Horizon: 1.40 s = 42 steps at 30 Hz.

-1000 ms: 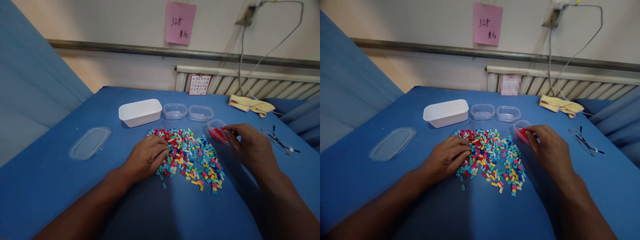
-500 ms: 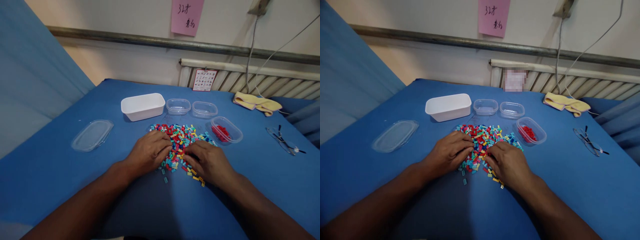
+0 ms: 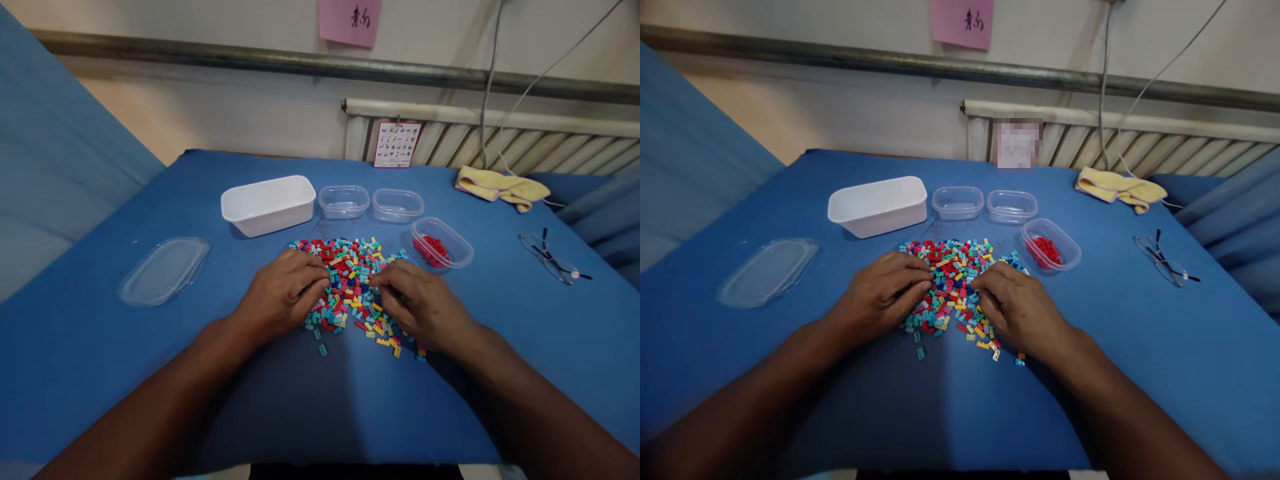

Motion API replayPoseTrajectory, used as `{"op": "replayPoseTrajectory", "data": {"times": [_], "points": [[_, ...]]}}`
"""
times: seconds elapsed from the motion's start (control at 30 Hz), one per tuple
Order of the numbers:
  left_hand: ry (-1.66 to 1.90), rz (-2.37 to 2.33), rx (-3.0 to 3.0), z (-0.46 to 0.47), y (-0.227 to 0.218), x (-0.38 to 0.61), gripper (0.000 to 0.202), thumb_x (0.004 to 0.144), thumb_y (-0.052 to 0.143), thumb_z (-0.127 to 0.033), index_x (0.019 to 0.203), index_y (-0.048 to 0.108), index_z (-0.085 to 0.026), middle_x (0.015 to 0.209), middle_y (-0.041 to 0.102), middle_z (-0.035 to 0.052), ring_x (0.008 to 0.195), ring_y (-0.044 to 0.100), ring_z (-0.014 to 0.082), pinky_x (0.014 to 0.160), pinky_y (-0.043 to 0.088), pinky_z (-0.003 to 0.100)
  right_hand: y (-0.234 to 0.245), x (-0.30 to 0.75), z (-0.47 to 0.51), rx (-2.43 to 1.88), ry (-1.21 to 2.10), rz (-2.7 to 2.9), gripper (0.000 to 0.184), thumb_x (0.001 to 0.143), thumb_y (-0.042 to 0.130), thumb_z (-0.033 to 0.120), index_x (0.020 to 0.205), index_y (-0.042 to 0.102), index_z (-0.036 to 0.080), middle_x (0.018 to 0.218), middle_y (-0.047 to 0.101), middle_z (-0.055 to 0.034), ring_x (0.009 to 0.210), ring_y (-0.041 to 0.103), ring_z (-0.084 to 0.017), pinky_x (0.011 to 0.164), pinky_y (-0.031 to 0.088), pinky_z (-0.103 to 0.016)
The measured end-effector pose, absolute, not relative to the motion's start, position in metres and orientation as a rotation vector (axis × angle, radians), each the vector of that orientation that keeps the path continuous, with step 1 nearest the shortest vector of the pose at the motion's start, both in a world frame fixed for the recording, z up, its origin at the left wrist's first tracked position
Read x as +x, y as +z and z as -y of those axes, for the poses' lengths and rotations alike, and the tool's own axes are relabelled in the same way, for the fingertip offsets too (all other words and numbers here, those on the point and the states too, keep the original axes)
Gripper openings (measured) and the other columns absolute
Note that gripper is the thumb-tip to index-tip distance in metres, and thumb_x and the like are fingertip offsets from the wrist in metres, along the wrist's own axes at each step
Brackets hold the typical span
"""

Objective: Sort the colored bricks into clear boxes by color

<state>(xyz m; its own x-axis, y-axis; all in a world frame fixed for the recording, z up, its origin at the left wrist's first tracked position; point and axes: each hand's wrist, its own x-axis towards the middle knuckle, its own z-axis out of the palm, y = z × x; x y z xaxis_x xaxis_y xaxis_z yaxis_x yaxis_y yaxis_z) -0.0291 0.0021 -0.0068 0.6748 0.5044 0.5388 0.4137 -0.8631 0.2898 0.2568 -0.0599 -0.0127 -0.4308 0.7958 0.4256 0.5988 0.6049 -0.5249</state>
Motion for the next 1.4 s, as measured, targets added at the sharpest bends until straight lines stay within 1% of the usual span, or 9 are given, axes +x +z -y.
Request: {"op": "replayPoseTrajectory", "data": {"times": [0.17,0.33,0.4,0.57,0.7,0.97,1.1,1.3,1.4], "points": [[0.956,-0.760,2.740,-0.005,-0.008,-0.030,0.009,0.103,0.068,-0.019,0.104,0.076,-0.018,0.105,0.079,0.0082,0.098,0.074,0.0223,0.090,0.058,0.040,-0.009,0.259,0.062,-1.086,0.494,2.179,0.025,0.100,0.057,0.006,0.117,0.068,0.021,0.106,0.072,-0.0072,0.097,0.068,-0.020,0.084,0.057,-0.034],[0.948,-0.778,2.754,-0.005,-0.008,-0.031,0.011,0.104,0.066,-0.021,0.106,0.077,-0.019,0.105,0.081,0.0078,0.099,0.074,0.0228,0.091,0.058,0.041,-0.003,0.259,0.063,-1.069,0.536,2.231,0.014,0.106,0.058,0.015,0.112,0.070,0.021,0.106,0.073,-0.0081,0.098,0.069,-0.020,0.087,0.058,-0.036],[0.953,-0.787,2.758,-0.005,-0.008,-0.031,0.012,0.104,0.066,-0.022,0.107,0.077,-0.020,0.106,0.081,0.0078,0.100,0.075,0.0229,0.091,0.058,0.041,-0.004,0.257,0.063,-1.051,0.533,2.275,0.013,0.108,0.058,0.018,0.109,0.070,0.021,0.104,0.073,-0.0080,0.097,0.068,-0.020,0.086,0.058,-0.036],[0.966,-0.772,2.736,-0.004,-0.008,-0.030,0.011,0.104,0.065,-0.020,0.105,0.076,-0.019,0.106,0.080,0.0081,0.099,0.074,0.0224,0.091,0.058,0.041,-0.008,0.251,0.066,-1.013,0.511,2.444,0.017,0.110,0.057,0.021,0.108,0.074,0.020,0.101,0.073,-0.0082,0.095,0.067,-0.021,0.086,0.055,-0.036],[0.909,-0.788,2.725,-0.002,-0.006,-0.029,0.014,0.106,0.062,-0.021,0.105,0.076,-0.019,0.106,0.079,0.0084,0.098,0.073,0.0217,0.091,0.057,0.040,-0.007,0.247,0.067,-1.102,0.469,2.551,0.020,0.111,0.057,0.025,0.109,0.077,0.019,0.096,0.072,-0.0082,0.092,0.066,-0.022,0.085,0.052,-0.035],[0.899,-0.791,2.722,-0.001,-0.005,-0.029,0.015,0.106,0.062,-0.021,0.105,0.076,-0.018,0.106,0.079,0.0082,0.099,0.072,0.0216,0.092,0.056,0.041,-0.003,0.244,0.065,-1.312,0.512,2.495,0.015,0.107,0.061,0.020,0.108,0.076,0.019,0.097,0.073,-0.0071,0.093,0.068,-0.021,0.083,0.050,-0.033],[0.901,-0.786,2.721,-0.002,-0.006,-0.029,0.015,0.106,0.062,-0.021,0.103,0.076,-0.018,0.106,0.079,0.0085,0.098,0.072,0.0216,0.091,0.057,0.041,-0.002,0.244,0.066,-1.258,0.484,2.519,0.016,0.107,0.060,0.020,0.110,0.076,0.020,0.098,0.072,-0.0064,0.094,0.067,-0.021,0.082,0.049,-0.033],[0.890,-0.806,2.706,-0.001,-0.007,-0.028,0.016,0.106,0.061,-0.022,0.102,0.077,-0.020,0.105,0.079,0.0078,0.099,0.072,0.0219,0.093,0.057,0.042,0.001,0.240,0.064,-1.276,0.424,2.631,0.019,0.107,0.058,0.018,0.107,0.077,0.022,0.093,0.071,-0.0056,0.088,0.065,-0.020,0.073,0.043,-0.031],[0.887,-0.808,2.708,-0.001,-0.007,-0.028,0.016,0.106,0.061,-0.022,0.102,0.076,-0.019,0.105,0.079,0.0080,0.099,0.073,0.0222,0.093,0.057,0.042,0.001,0.238,0.062,-1.336,0.395,2.654,0.018,0.107,0.059,0.019,0.101,0.076,0.021,0.091,0.070,-0.0057,0.088,0.065,-0.021,0.072,0.041,-0.032]]}}
